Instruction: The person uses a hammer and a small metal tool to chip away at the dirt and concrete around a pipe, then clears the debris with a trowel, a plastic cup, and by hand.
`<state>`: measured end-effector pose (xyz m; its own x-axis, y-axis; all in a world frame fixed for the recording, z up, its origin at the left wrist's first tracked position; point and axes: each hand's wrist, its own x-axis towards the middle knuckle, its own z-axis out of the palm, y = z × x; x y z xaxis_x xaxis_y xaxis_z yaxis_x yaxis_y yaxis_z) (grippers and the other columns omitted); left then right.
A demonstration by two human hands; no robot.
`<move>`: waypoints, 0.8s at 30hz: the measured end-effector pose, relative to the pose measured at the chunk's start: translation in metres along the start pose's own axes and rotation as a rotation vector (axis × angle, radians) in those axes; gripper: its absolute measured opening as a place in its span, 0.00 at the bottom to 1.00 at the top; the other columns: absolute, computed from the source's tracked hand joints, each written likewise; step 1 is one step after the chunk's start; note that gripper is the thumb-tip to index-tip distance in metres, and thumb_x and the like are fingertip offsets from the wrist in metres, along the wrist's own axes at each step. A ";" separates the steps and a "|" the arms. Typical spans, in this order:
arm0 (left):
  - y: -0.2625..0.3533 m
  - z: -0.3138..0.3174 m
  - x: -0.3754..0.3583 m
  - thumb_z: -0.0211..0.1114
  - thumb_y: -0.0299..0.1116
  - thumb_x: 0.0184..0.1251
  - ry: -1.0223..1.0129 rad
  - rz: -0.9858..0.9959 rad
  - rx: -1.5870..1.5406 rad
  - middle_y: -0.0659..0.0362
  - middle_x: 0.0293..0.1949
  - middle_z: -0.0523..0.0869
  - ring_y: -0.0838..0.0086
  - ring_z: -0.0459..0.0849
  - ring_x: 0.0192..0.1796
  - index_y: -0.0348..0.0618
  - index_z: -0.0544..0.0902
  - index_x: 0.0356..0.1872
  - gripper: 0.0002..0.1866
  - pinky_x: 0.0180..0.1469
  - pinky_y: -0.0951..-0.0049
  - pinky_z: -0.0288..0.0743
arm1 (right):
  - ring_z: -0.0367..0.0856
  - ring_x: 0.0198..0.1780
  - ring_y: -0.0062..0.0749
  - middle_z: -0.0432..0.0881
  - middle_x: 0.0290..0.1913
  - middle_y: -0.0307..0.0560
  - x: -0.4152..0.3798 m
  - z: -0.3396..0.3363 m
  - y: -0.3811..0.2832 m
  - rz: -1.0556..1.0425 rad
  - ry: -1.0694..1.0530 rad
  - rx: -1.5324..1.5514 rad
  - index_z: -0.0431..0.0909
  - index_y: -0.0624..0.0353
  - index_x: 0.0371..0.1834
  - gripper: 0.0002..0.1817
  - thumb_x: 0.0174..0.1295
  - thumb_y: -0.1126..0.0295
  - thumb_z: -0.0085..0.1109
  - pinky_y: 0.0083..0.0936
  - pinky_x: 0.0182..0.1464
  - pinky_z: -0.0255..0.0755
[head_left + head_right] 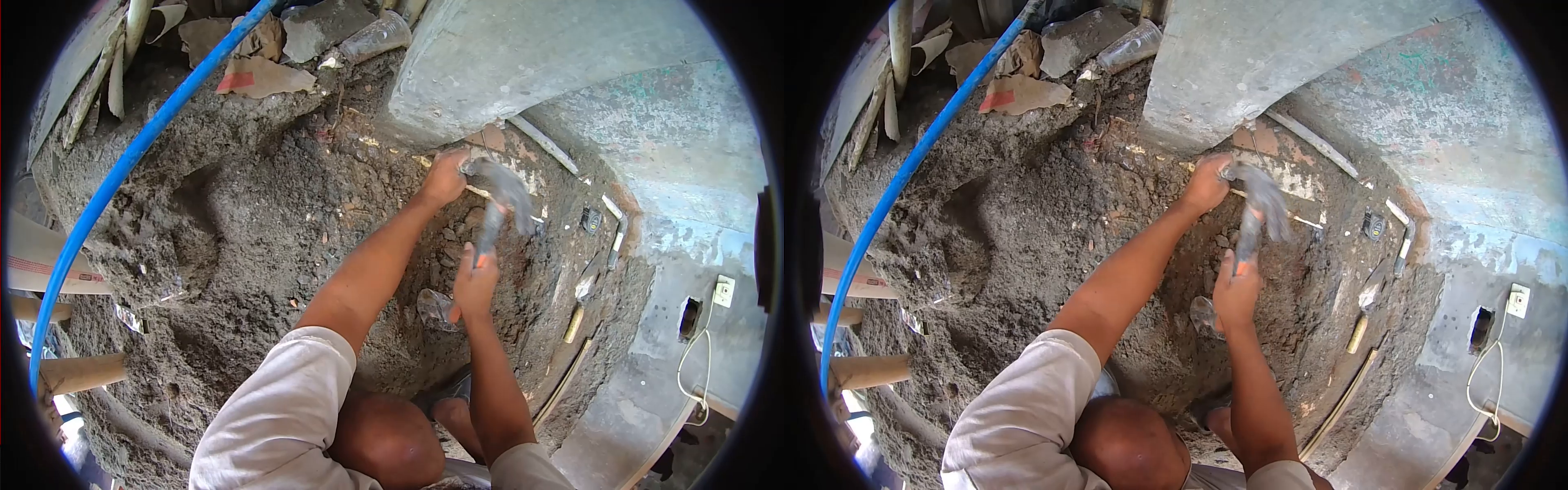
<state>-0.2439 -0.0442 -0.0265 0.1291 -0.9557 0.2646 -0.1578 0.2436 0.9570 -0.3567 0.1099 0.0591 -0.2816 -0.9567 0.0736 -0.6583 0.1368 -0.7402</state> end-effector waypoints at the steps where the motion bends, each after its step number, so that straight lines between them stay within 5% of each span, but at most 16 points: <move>1: 0.000 0.002 0.001 0.53 0.14 0.43 0.005 -0.003 0.010 0.41 0.47 0.81 0.46 0.78 0.53 0.36 0.80 0.45 0.23 0.58 0.59 0.69 | 0.79 0.26 0.52 0.77 0.22 0.59 0.009 -0.004 -0.007 0.004 -0.115 -0.115 0.72 0.69 0.36 0.15 0.66 0.63 0.55 0.41 0.33 0.71; 5: 0.002 0.004 0.015 0.53 0.15 0.46 -0.095 -0.135 -0.056 0.42 0.47 0.82 0.46 0.80 0.49 0.38 0.80 0.46 0.22 0.56 0.59 0.72 | 0.81 0.30 0.54 0.78 0.24 0.60 0.028 -0.014 -0.034 0.091 -0.273 -0.220 0.73 0.66 0.37 0.13 0.65 0.64 0.55 0.41 0.35 0.71; 10: 0.023 0.023 0.049 0.53 0.22 0.56 -0.076 -0.552 0.246 0.41 0.47 0.82 0.49 0.80 0.52 0.47 0.77 0.54 0.23 0.55 0.57 0.73 | 0.78 0.25 0.50 0.76 0.22 0.57 0.066 -0.004 -0.021 0.064 -0.238 -0.212 0.72 0.66 0.34 0.14 0.65 0.63 0.55 0.40 0.32 0.70; 15: 0.012 0.025 0.043 0.54 0.22 0.55 -0.061 -0.453 0.282 0.40 0.45 0.82 0.48 0.81 0.50 0.42 0.78 0.47 0.16 0.53 0.57 0.74 | 0.73 0.21 0.43 0.74 0.20 0.53 0.066 -0.004 -0.029 0.057 -0.213 -0.152 0.72 0.65 0.32 0.14 0.66 0.63 0.56 0.38 0.30 0.67; 20: 0.015 0.010 0.016 0.58 0.18 0.52 0.120 -0.170 -0.068 0.40 0.35 0.82 0.41 0.80 0.42 0.36 0.79 0.34 0.08 0.42 0.57 0.72 | 0.72 0.20 0.37 0.73 0.18 0.48 0.023 -0.010 -0.012 -0.055 -0.036 -0.125 0.72 0.68 0.35 0.15 0.67 0.63 0.56 0.36 0.27 0.67; 24: 0.020 0.014 0.029 0.57 0.23 0.56 0.012 -0.326 -0.024 0.41 0.35 0.82 0.43 0.81 0.42 0.38 0.80 0.35 0.07 0.41 0.56 0.73 | 0.71 0.17 0.31 0.72 0.16 0.46 0.011 -0.015 -0.013 0.019 -0.082 -0.163 0.72 0.70 0.37 0.16 0.68 0.63 0.55 0.32 0.23 0.65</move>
<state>-0.2571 -0.0698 -0.0017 0.1802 -0.9821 -0.0550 -0.0832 -0.0710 0.9940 -0.3617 0.1019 0.0790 -0.2419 -0.9703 0.0011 -0.7598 0.1887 -0.6221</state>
